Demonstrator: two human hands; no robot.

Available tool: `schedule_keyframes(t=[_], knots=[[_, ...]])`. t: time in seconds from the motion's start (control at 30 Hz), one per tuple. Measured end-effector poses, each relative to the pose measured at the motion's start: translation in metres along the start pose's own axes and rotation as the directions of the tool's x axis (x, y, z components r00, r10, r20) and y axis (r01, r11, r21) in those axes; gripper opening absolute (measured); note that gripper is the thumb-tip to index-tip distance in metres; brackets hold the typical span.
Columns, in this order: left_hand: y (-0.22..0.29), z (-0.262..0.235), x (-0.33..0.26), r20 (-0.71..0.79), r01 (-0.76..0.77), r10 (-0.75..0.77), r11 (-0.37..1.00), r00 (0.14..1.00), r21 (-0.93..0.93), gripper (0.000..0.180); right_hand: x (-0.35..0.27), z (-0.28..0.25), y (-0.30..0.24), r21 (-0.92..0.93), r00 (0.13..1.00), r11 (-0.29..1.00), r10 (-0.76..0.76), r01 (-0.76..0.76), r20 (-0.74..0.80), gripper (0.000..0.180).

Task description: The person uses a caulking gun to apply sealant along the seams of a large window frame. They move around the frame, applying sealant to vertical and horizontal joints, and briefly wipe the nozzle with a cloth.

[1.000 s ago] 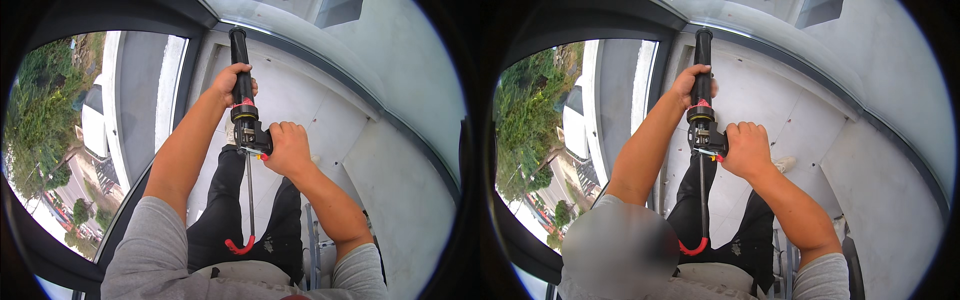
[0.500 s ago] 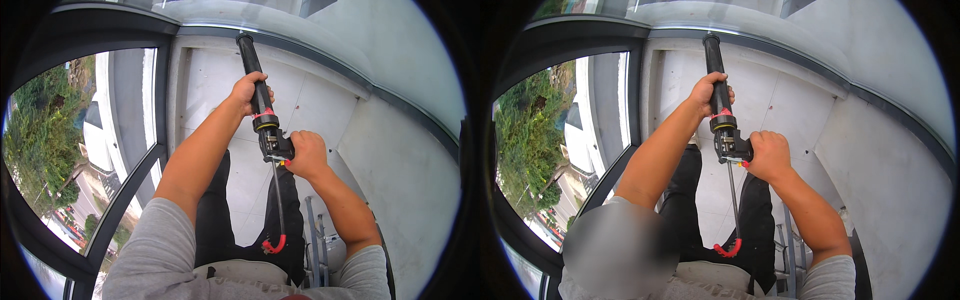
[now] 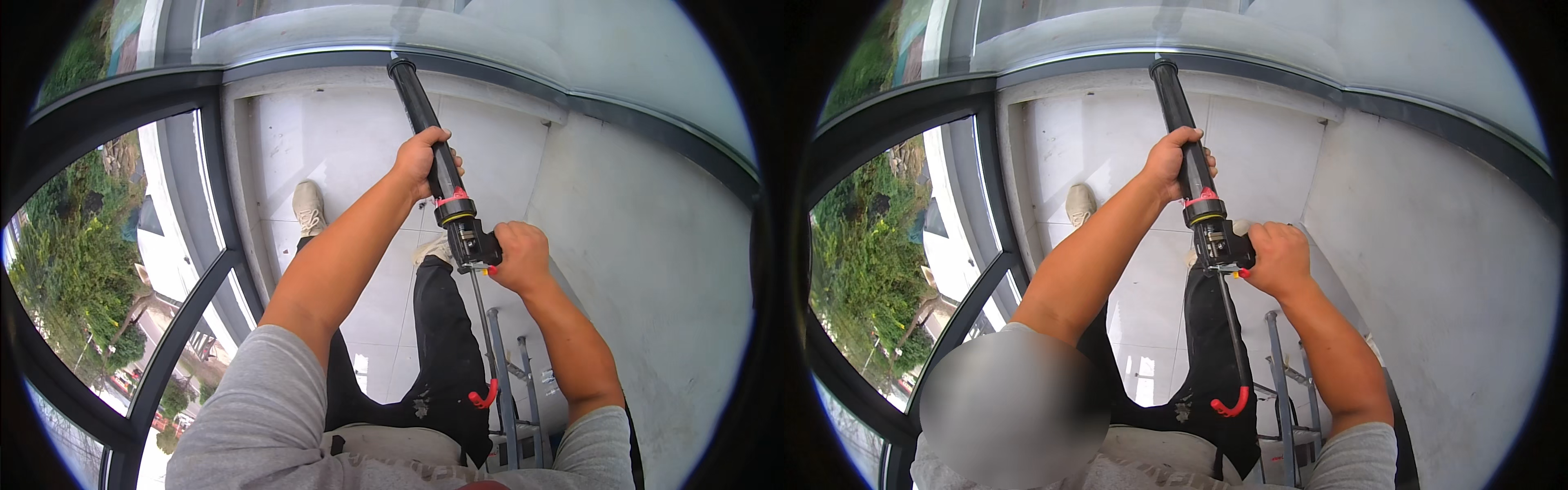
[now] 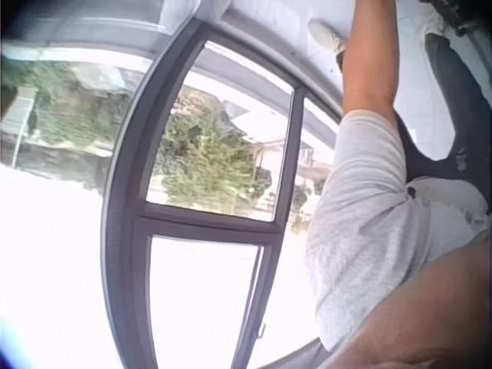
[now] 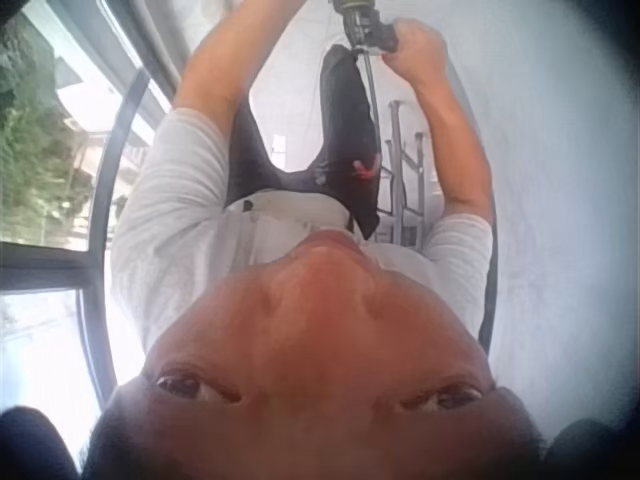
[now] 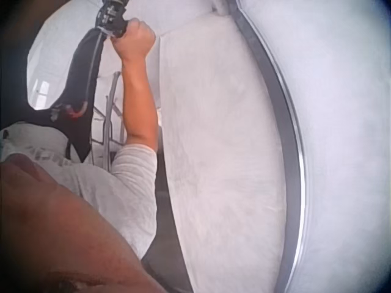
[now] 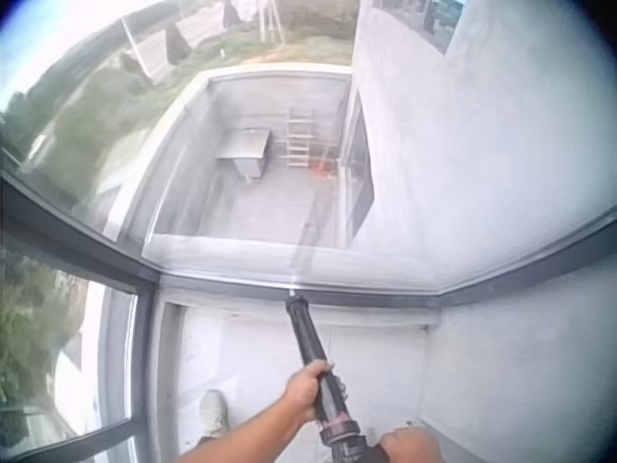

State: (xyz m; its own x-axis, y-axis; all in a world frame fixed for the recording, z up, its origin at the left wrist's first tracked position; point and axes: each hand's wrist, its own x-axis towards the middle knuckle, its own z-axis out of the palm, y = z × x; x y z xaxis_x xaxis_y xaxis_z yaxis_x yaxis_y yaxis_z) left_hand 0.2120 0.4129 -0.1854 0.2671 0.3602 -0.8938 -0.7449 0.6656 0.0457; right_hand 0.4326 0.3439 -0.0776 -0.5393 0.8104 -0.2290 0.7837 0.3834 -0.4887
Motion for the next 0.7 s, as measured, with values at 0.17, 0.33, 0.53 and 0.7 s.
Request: schedule_keyframes(t=[0.17,0.33,0.53,0.7], knots=[[-0.04,0.038,0.013,0.008,0.022,-0.022,0.999,1.0,0.035,0.026,-0.037,-0.013,0.042,-0.034,0.999,0.999,0.01,-0.011,-0.034,0.025],[-0.08,0.074,0.031,0.048,0.057,-0.058,0.998,0.997,0.024,0.027,-0.07,-0.031,0.074,-0.022,0.997,0.998,0.066,-0.066,-0.029,0.023],[-0.119,0.112,0.047,0.073,0.077,-0.08,0.996,0.994,0.043,0.029,-0.1,-0.055,0.102,-0.076,0.99,0.989,0.12,-0.125,-0.069,0.023],[-0.143,0.134,0.06,0.086,0.095,-0.101,0.993,0.991,0.067,0.03,-0.12,-0.064,0.117,-0.084,0.981,0.98,0.173,-0.18,-0.087,0.022]])
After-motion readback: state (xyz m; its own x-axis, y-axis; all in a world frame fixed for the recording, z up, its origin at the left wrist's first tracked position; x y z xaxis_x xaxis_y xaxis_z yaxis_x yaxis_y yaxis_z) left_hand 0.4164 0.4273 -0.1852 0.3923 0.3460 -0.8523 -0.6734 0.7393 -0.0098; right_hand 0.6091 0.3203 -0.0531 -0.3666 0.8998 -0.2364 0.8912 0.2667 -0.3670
